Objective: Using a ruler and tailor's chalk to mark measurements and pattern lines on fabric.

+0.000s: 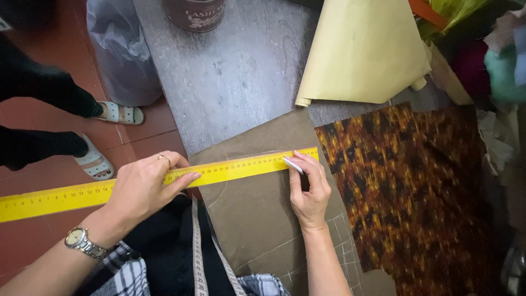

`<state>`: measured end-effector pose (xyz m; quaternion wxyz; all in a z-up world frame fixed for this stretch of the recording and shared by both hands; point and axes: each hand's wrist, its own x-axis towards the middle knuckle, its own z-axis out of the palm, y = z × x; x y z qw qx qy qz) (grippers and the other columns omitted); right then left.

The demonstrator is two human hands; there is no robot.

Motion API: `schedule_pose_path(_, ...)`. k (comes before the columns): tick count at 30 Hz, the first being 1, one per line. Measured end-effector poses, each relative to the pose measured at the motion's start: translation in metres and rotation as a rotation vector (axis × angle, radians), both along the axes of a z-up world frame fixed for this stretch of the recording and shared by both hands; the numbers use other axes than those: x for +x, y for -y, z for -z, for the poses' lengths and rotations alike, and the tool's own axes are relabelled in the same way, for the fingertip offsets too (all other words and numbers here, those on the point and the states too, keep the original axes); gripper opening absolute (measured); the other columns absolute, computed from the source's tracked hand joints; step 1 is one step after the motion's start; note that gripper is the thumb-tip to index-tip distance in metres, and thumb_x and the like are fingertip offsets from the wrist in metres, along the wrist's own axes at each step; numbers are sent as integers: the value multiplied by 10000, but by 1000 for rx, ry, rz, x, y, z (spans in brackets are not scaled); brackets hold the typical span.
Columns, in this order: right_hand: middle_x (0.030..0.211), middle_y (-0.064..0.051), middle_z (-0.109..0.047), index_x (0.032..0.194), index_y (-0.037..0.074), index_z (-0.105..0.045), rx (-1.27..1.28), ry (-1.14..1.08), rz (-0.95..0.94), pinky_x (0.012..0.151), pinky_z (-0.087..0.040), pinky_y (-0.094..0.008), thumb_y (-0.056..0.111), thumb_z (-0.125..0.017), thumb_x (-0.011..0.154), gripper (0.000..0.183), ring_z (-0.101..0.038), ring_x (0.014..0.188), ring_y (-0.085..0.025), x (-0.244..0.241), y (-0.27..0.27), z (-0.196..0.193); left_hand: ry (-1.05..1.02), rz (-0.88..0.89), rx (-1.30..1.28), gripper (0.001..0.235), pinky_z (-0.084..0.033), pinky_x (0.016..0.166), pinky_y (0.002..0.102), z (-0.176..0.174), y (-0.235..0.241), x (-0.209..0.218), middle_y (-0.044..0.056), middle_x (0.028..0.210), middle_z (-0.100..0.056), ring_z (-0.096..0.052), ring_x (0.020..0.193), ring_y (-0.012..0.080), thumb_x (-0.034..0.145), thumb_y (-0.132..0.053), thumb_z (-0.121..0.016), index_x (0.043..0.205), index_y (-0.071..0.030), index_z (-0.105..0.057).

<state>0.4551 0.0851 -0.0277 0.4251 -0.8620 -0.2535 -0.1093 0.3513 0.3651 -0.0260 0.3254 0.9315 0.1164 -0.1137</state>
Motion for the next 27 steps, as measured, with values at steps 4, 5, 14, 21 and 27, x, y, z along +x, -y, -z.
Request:
schedule_pose_path(4, 985, -90, -729, 967, 54, -665, 11, -19, -4, 979, -488, -430, 25, -653, 888, 85, -675, 1042, -293, 0, 0, -1, -4, -7, 13, 250, -563, 669, 347, -1, 0, 1, -13, 784, -735, -719, 786, 232, 792, -455, -708, 893, -227, -692)
schedule_pose_path(5, 984, -90, -730, 968, 56, -665, 10, -23, -2, 981, -487, -433, 27, -652, 889, 85, -675, 1044, -291, -1, -1, -2, -9, -7, 1, 252, -563, 665, 338, -1, 0, 2, -9, 788, -739, -722, 778, 228, 786, -451, -718, 889, -221, -698)
schedule_pose_path(14, 970, -83, -734, 961, 57, -664, 0, -15, -3, 973, -488, -432, 34, -652, 892, 74, -677, 1041, -283, 0, -1, -1, -5, 3, 35, 261, -562, 685, 362, 2, -1, 1, -17, 771, -723, -714, 778, 246, 788, -479, -697, 883, -236, -683)
schedule_pose_path(21, 973, -84, -736, 955, 58, -662, -4, -11, -2, 965, -495, -431, 42, -653, 892, 66, -680, 1035, -282, 0, -2, -3, -11, 1, 48, 261, -567, 690, 382, 3, -1, 1, -14, 768, -720, -713, 795, 255, 793, -490, -682, 878, -244, -673)
schedule_pose_path(27, 970, -80, -737, 954, 55, -661, -2, 2, -8, 956, -499, -424, 37, -651, 891, 66, -683, 1029, -284, 1, -2, -2, -31, -19, 8, 250, -568, 677, 342, -1, 0, 4, -21, 769, -735, -721, 791, 232, 795, -468, -704, 870, -230, -695)
